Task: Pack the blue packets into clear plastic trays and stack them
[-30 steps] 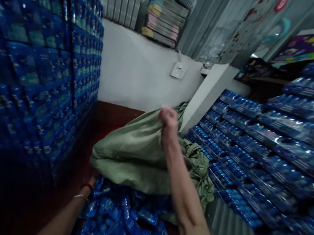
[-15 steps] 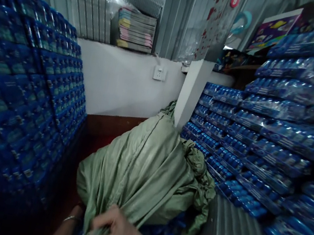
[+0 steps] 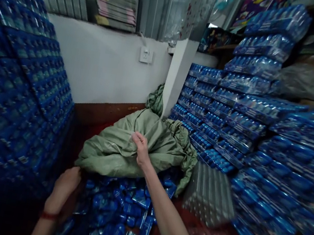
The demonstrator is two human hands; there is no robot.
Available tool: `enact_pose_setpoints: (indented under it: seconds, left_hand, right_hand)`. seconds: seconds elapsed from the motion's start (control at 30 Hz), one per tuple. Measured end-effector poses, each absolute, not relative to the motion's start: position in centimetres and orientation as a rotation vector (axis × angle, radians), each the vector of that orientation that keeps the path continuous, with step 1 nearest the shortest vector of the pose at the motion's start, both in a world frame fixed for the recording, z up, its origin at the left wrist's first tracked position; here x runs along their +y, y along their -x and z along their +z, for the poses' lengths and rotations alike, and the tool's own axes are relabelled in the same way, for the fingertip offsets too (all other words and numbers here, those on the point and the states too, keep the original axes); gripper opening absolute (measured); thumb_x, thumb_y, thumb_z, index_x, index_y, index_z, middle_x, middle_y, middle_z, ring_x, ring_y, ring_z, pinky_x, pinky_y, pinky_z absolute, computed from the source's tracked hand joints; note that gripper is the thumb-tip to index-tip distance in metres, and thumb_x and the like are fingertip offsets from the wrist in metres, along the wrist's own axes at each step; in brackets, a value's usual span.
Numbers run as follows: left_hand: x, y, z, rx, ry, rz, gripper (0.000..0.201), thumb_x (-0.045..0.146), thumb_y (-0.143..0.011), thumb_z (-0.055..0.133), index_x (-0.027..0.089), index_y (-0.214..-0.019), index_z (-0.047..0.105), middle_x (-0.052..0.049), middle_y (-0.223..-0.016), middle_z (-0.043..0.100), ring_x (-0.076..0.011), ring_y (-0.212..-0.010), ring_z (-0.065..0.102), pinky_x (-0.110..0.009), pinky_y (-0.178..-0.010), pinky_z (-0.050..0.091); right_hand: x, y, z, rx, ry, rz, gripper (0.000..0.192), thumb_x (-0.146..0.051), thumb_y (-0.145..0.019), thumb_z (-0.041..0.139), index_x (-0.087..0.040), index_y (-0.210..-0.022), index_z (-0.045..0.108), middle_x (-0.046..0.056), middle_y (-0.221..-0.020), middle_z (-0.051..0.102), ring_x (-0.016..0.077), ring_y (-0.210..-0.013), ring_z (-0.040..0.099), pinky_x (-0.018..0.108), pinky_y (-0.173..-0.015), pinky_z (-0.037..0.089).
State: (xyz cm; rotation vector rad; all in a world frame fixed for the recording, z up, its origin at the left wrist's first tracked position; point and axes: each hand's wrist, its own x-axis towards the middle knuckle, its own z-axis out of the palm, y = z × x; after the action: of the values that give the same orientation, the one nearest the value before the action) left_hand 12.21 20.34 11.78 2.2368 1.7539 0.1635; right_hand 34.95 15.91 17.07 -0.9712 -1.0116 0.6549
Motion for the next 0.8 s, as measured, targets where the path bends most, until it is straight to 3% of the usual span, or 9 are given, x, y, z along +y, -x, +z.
enact_pose_setpoints:
  seconds: [0.07,0.13,0.2,0.3,0.4,0.53,0.6,0.7,0.8]
  left_hand:
    - [19.6,-13.9,14.3,1.739,-2.181,0.479,0.032,0.033,-0.094,0.033,0.017,-0.108,0.057,-0.014,-0.094,0.066,-0.0266,-0.088,0.065,-0.034,-0.072,0.048]
    - [19.4,-17.2,16.9,1.520,-2.135,0.831,0.040,0.042,-0.093,0.028,0.019,-0.121,0.046,-0.011,-0.109,0.064,-0.0225,-0.097,0.063,-0.030,-0.079,0.046]
    - [20.3,-21.1,18.8,1.331,-2.128,0.618,0.043,0.044,-0.090,0.033,0.013,-0.120,0.044,-0.013,-0.106,0.065,-0.0220,-0.093,0.064,-0.029,-0.077,0.047]
    - [22.6,-25.1,19.7,1.357,-2.158,0.465,0.048,0.039,-0.074,0.061,0.007,-0.107,0.049,-0.020,-0.100,0.064,-0.0293,-0.092,0.063,-0.032,-0.074,0.046]
    - [24.0,-25.7,18.5,1.301,-2.227,0.456,0.040,0.020,-0.069,0.065,0.011,-0.105,0.048,-0.014,-0.096,0.065,-0.0267,-0.092,0.062,-0.031,-0.075,0.045]
    - [23.4,-24.2,15.0,1.135,-2.325,0.622,0.030,0.014,-0.079,0.050,0.016,-0.109,0.044,-0.008,-0.092,0.064,-0.0218,-0.089,0.062,-0.031,-0.078,0.045]
    - [22.7,-23.7,13.1,1.086,-2.338,0.768,0.029,0.016,-0.083,0.045,0.015,-0.112,0.042,-0.008,-0.088,0.064,-0.0222,-0.086,0.063,-0.032,-0.077,0.045]
    - [22.1,-23.6,10.9,1.060,-2.299,0.936,0.027,0.019,-0.087,0.039,0.016,-0.113,0.042,-0.008,-0.085,0.064,-0.0225,-0.083,0.064,-0.032,-0.074,0.046]
    - [22.0,-23.7,9.8,1.057,-2.260,1.027,0.027,0.020,-0.088,0.037,0.017,-0.114,0.043,-0.008,-0.087,0.066,-0.0225,-0.082,0.065,-0.032,-0.073,0.047]
  right_hand:
    - [16.0,-34.4,16.5,-1.119,1.004,0.621,0.045,-0.056,-0.078,0.049,-0.022,-0.057,0.028,-0.004,-0.059,0.025,0.0106,-0.056,0.026,0.024,-0.053,0.025]
    - [15.5,-33.5,15.7,-1.275,1.067,0.575,0.043,-0.051,-0.082,0.045,-0.022,-0.056,0.029,-0.005,-0.057,0.026,0.0105,-0.055,0.027,0.025,-0.053,0.024]
    - [14.5,-32.9,14.7,-1.384,1.134,0.531,0.037,-0.045,-0.085,0.042,-0.021,-0.057,0.035,-0.005,-0.055,0.031,0.0106,-0.055,0.030,0.025,-0.053,0.025]
    - [13.3,-33.4,13.7,-1.444,1.175,0.522,0.033,-0.039,-0.085,0.038,-0.020,-0.059,0.043,-0.004,-0.056,0.039,0.0110,-0.056,0.035,0.024,-0.054,0.029]
    - [13.9,-35.7,14.9,-1.502,1.345,0.493,0.040,-0.039,-0.088,0.034,-0.019,-0.060,0.054,-0.002,-0.057,0.050,0.0121,-0.058,0.047,0.023,-0.057,0.036]
    - [19.6,-40.3,19.9,-1.264,1.953,0.132,0.038,-0.037,-0.088,0.036,-0.018,-0.080,0.068,0.004,-0.078,0.068,0.0156,-0.077,0.061,0.023,-0.068,0.042]
    - [23.8,-42.3,22.2,-1.225,2.052,0.105,0.034,-0.040,-0.086,0.044,-0.017,-0.090,0.069,0.009,-0.096,0.069,0.0198,-0.096,0.060,0.025,-0.077,0.042]
    - [29.8,-43.8,23.8,-1.178,2.231,0.166,0.039,-0.043,-0.080,0.059,-0.008,-0.094,0.067,0.019,-0.105,0.065,0.0274,-0.107,0.056,0.032,-0.086,0.042]
    - [34.0,-43.8,23.5,-1.146,2.375,0.230,0.038,-0.039,-0.082,0.061,-0.009,-0.105,0.062,0.015,-0.113,0.061,0.0259,-0.107,0.056,0.042,-0.090,0.043]
